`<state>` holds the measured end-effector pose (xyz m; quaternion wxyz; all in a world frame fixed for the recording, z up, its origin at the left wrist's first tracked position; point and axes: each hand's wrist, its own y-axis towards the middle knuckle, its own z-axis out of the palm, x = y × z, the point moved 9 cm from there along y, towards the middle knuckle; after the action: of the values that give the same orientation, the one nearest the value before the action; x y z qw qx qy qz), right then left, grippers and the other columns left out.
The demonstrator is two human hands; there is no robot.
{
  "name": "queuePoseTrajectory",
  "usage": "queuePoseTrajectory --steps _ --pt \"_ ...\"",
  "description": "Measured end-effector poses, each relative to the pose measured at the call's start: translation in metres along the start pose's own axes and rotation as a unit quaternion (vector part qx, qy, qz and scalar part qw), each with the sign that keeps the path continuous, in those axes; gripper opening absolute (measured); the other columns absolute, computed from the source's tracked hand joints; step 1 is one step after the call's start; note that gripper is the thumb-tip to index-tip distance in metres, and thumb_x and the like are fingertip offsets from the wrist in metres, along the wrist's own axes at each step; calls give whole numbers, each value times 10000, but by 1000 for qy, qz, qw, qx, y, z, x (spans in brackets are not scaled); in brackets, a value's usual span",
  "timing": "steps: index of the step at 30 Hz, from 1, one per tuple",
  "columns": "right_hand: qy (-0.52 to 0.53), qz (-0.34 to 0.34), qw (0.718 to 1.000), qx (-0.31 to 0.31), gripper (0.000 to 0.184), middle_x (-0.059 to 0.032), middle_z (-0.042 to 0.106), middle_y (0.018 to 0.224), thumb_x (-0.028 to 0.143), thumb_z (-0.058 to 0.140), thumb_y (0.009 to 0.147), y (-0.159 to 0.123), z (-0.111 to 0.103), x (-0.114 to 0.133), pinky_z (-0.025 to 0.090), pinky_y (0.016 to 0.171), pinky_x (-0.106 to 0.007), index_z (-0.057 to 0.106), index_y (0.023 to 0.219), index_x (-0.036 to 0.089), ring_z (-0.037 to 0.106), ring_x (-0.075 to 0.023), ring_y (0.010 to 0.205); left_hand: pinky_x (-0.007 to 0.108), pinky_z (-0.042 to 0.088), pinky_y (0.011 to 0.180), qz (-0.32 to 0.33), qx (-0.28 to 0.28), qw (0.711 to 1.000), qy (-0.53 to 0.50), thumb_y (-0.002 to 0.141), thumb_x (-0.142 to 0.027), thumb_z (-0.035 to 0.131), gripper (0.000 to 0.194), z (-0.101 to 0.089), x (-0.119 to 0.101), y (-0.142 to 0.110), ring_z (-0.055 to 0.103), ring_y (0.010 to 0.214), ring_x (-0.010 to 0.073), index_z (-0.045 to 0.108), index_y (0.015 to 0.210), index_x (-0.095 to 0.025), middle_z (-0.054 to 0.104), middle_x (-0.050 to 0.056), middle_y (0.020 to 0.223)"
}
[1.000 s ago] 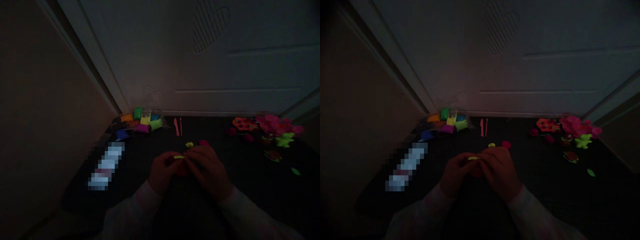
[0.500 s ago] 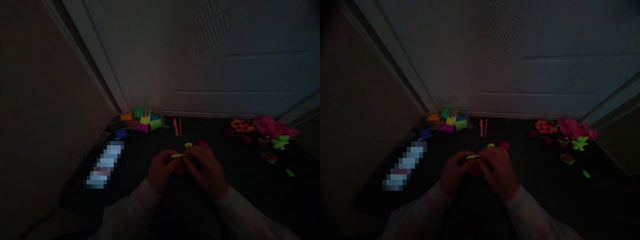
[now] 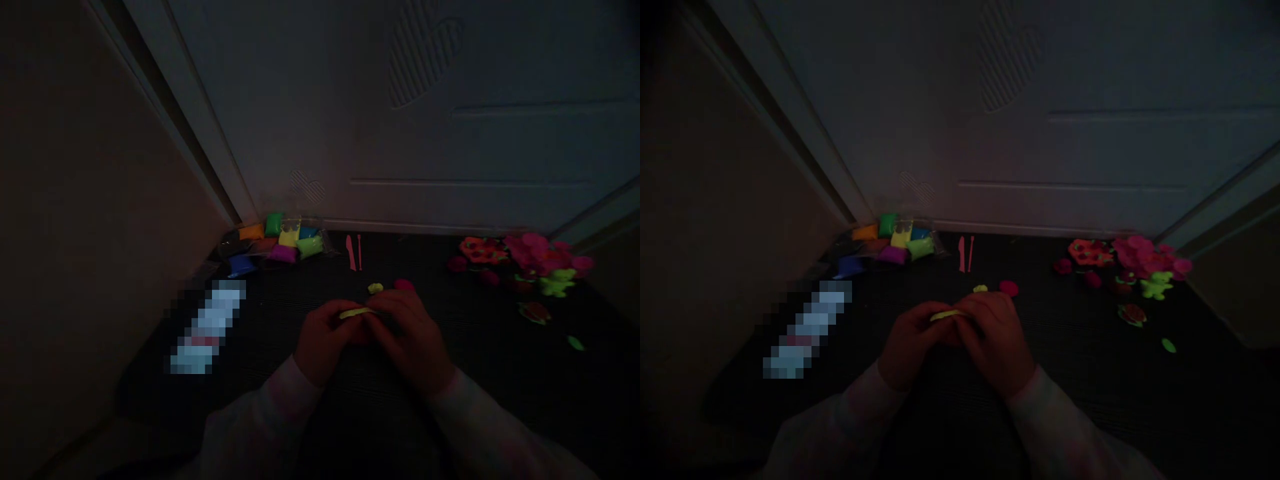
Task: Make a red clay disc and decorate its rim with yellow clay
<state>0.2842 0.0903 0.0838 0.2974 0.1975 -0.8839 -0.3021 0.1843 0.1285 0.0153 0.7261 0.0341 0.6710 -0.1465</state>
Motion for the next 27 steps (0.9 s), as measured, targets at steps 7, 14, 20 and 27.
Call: queuePoseTrajectory --steps 7,14,20,27 --pt "-4 -6 1000 -5 90 -37 565 811 158 523 708 1 -3 3 404 732 -336 519 792 190 506 -150 806 240 463 621 -2 -8 1000 -15 611 -185 584 142 -1 3 0 570 656 123 590 751 -166 611 -4 715" --pt "-3 5 1000 -7 94 -41 572 812 184 532 703 1 -2 1 402 741 -337 523 796 184 508 -159 823 249 460 654 24 -17 999 42 622 -205 574 149 -4 -4 0 575 685 135 606 762 -167 625 6 730" --pt "-7 13 1000 -4 104 -44 572 823 181 522 706 2 -3 0 399 746 -352 534 809 191 514 -166 818 243 461 639 10 -17 1000 0 626 -201 576 149 -3 -1 -1 570 653 120 582 767 -155 614 5 727" --pt "-6 5 1000 -10 61 -40 570 796 166 529 699 2 -5 3 399 742 -349 528 755 191 517 -162 802 233 447 641 12 -27 1000 7 613 -180 584 130 -3 -2 -1 560 658 115 575 741 -158 601 -3 714"
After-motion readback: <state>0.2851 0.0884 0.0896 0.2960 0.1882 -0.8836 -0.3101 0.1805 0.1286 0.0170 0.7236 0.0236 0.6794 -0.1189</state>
